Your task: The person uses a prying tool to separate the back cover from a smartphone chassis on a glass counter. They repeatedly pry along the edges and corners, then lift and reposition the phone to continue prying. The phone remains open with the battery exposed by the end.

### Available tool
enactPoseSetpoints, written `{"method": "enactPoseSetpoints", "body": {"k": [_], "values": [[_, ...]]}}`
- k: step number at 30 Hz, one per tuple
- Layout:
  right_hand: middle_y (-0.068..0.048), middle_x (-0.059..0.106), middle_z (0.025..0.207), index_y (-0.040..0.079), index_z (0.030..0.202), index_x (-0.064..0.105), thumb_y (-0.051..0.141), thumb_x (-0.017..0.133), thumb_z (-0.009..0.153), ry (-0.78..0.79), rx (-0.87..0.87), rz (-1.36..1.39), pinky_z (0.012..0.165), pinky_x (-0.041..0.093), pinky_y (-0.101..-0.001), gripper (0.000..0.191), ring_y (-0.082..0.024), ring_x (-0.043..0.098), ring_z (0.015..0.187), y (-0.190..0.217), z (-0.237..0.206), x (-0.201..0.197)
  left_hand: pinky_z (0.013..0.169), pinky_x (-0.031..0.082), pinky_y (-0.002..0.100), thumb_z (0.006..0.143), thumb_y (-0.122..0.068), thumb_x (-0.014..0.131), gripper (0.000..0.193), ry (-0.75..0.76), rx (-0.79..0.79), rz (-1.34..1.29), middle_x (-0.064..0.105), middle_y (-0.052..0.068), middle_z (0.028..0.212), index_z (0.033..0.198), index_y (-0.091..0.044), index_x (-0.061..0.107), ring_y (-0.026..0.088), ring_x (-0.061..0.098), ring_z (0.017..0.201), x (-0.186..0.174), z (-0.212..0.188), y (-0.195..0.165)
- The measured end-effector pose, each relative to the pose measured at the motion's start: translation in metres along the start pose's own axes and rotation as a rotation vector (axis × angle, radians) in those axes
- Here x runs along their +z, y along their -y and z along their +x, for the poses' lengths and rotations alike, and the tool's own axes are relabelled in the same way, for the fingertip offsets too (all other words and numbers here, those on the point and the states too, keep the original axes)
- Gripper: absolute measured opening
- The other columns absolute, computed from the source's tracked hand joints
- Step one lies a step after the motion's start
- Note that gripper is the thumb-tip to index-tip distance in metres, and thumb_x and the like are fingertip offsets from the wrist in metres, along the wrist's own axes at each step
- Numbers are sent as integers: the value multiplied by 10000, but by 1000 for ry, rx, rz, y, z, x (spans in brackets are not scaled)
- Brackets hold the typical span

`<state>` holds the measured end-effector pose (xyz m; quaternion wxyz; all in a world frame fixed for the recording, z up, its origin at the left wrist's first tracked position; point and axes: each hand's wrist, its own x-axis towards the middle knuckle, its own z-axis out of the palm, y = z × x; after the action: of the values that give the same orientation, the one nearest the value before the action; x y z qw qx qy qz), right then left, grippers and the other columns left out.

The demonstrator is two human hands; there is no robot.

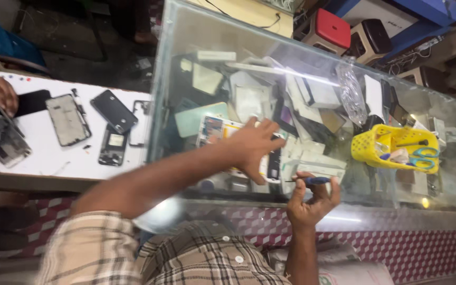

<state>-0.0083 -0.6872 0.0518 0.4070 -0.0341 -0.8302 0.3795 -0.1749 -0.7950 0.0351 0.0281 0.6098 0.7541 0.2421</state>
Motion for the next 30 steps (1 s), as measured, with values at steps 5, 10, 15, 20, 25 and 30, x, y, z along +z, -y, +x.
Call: {"method": "enactPoseSetpoints", "body": {"k": [5, 10, 15, 20, 25, 30], "values": [[-199, 677, 1145, 103, 1577, 125, -68, 628, 1034, -81, 8, -102, 886, 588, -320, 760, -223, 692, 965, 29, 6, 29, 977, 399, 581, 522, -692, 839, 1015, -164, 64, 54, 550, 243, 1195, 1262, -35, 610, 405, 507, 1168, -1, -12, -3], [-207, 668, 1168, 105, 1608, 122, -50, 618, 1055, -160, 33, -158, 855, 583, -300, 759, -218, 674, 940, 39, 8, 31, 987, 406, 503, 543, -715, 832, 1028, -131, 88, 40, 563, 238, 1162, 1206, 39, 610, 396, 512, 1155, -14, -15, -3], [-189, 684, 1160, 90, 1606, 143, -32, 619, 1059, -201, 89, -150, 856, 571, -287, 736, -186, 676, 897, 42, 12, 32, 937, 441, 480, 500, -721, 847, 1010, -90, 107, 66, 576, 216, 1140, 1136, 38, 646, 378, 520, 1142, -16, -15, -2], [-202, 682, 1135, 88, 1571, 205, -43, 637, 1024, -144, 58, -162, 854, 565, -291, 709, -214, 690, 926, 44, 16, 33, 928, 452, 485, 480, -732, 860, 1001, -23, 72, 83, 582, 207, 1119, 1097, 32, 667, 375, 524, 1131, -16, -13, -3], [-191, 683, 1130, 94, 1582, 168, -45, 629, 1038, -206, 32, -109, 882, 576, -296, 726, -212, 693, 945, 40, 16, 29, 942, 448, 478, 478, -729, 858, 1013, -26, 36, 76, 580, 214, 1128, 1105, 43, 666, 368, 524, 1133, -5, -9, 0], [-182, 692, 1110, 88, 1574, 151, -40, 622, 1018, -173, 132, 40, 832, 616, -295, 740, -194, 717, 909, 33, 15, 21, 882, 441, 475, 504, -707, 850, 1025, -62, -10, 70, 576, 235, 1137, 1138, 75, 658, 372, 523, 1107, 8, -8, 3]]}}
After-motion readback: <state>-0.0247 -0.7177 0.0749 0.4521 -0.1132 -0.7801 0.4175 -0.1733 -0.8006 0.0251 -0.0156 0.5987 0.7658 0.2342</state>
